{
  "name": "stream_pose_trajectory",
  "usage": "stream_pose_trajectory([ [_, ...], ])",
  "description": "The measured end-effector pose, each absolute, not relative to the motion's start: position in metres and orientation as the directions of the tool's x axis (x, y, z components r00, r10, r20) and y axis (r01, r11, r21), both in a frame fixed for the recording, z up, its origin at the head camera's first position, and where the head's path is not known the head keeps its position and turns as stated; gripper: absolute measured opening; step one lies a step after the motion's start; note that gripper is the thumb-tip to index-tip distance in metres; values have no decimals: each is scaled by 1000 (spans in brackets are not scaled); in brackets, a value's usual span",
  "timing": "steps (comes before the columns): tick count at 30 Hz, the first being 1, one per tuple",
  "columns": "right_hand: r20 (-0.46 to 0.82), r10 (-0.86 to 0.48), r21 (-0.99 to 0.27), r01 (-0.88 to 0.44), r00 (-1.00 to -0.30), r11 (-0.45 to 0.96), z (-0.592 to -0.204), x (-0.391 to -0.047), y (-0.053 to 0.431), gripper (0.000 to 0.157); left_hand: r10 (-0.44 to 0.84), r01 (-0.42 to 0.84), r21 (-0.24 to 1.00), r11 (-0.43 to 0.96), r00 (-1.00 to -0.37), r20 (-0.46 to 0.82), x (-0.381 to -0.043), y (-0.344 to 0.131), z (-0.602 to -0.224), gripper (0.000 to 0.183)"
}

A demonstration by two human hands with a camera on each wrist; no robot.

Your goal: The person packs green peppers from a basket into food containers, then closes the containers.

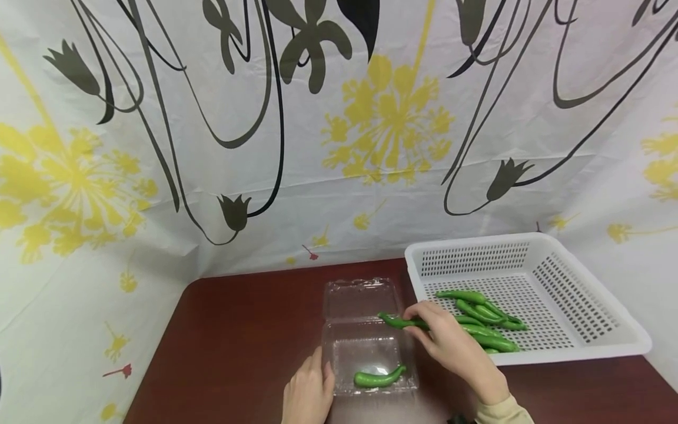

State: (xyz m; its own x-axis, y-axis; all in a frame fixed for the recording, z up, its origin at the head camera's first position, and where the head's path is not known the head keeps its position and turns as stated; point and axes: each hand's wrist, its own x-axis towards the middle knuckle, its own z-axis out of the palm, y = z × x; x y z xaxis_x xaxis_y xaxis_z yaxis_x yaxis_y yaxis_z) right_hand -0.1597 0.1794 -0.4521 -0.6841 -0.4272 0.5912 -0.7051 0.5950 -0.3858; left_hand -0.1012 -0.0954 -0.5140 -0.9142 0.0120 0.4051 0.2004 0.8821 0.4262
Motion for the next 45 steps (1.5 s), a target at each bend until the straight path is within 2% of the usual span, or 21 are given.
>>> stream_pose_trajectory([
  [28, 589, -504, -367, -764, -632, 530, -460, -156, 153, 28, 25, 238, 410, 880, -887, 462, -101, -95, -513, 31],
  [45, 541, -539, -368, -758, -646, 539, -468, -154, 146, 26, 23, 227, 413, 882, -896, 443, -99, -95, -514, 32],
])
